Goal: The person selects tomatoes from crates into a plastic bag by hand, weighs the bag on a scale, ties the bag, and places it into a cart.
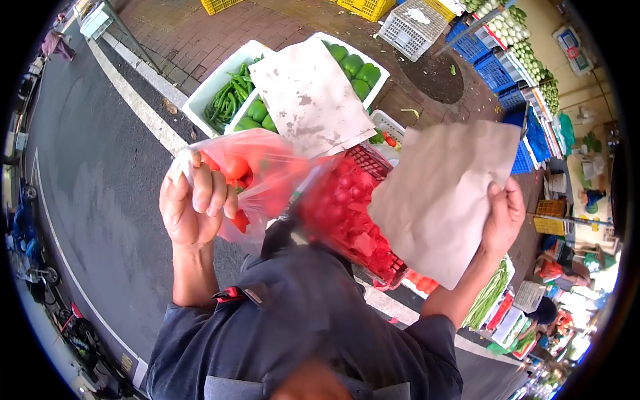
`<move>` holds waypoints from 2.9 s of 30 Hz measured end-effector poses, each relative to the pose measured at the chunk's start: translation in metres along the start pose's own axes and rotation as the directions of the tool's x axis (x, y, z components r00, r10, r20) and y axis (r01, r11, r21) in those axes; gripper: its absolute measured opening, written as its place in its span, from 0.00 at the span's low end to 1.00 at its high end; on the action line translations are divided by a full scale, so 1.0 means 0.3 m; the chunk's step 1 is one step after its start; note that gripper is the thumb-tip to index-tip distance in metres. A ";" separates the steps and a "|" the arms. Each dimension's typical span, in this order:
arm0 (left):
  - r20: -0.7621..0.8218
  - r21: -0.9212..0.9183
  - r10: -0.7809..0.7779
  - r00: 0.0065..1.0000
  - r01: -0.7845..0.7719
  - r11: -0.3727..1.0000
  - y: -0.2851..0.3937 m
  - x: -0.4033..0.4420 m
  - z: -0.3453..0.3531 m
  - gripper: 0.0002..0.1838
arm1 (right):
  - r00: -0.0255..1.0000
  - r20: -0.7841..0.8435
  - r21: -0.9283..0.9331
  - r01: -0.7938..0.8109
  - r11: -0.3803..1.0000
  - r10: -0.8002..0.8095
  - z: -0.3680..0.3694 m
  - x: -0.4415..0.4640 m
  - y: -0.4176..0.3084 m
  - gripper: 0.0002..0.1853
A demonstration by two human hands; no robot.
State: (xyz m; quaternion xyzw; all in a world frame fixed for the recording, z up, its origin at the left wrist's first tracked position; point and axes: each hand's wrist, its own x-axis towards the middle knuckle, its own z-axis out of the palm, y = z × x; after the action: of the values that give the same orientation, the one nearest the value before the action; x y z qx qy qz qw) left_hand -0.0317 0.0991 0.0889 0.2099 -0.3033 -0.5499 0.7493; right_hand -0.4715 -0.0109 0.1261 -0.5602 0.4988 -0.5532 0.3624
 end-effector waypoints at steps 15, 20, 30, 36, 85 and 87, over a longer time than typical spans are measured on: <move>-0.623 0.123 -0.140 0.770 0.273 0.954 -0.040 -0.566 -0.568 0.15 | 0.502 0.711 -0.134 0.785 0.605 -0.493 1.073 0.174 0.538 0.11; -0.798 -0.018 -0.226 0.559 0.353 0.935 -0.169 -0.709 -0.694 0.14 | 0.828 0.521 -0.118 0.309 0.944 -0.206 0.906 -0.088 0.694 0.10; -0.901 -0.194 -0.338 0.274 0.442 0.876 -0.305 -0.928 -0.858 0.13 | 0.752 0.418 -0.807 0.050 0.588 0.510 0.672 -0.419 1.449 0.21; -0.924 -0.211 -0.333 0.187 0.477 0.853 -0.353 -0.949 -0.792 0.13 | 0.565 0.517 -0.855 0.311 0.415 0.643 0.778 -0.336 1.458 0.38; -0.912 -0.291 -0.392 0.126 0.477 0.830 -0.415 -0.850 -0.891 0.14 | 0.736 0.069 -0.914 -0.224 0.339 0.673 0.388 -0.466 1.386 0.31; -0.915 -0.275 -0.380 0.133 0.483 0.831 -0.411 -0.842 -0.879 0.13 | 0.646 0.029 -0.933 -0.256 0.252 0.763 0.432 -0.507 1.436 0.38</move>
State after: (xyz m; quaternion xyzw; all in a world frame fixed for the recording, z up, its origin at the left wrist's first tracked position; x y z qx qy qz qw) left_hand 0.0098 0.2967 -0.2396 0.6035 0.2525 -0.4908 0.5755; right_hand -0.3956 0.0128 -0.3420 -0.5737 0.7558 0.1007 0.2990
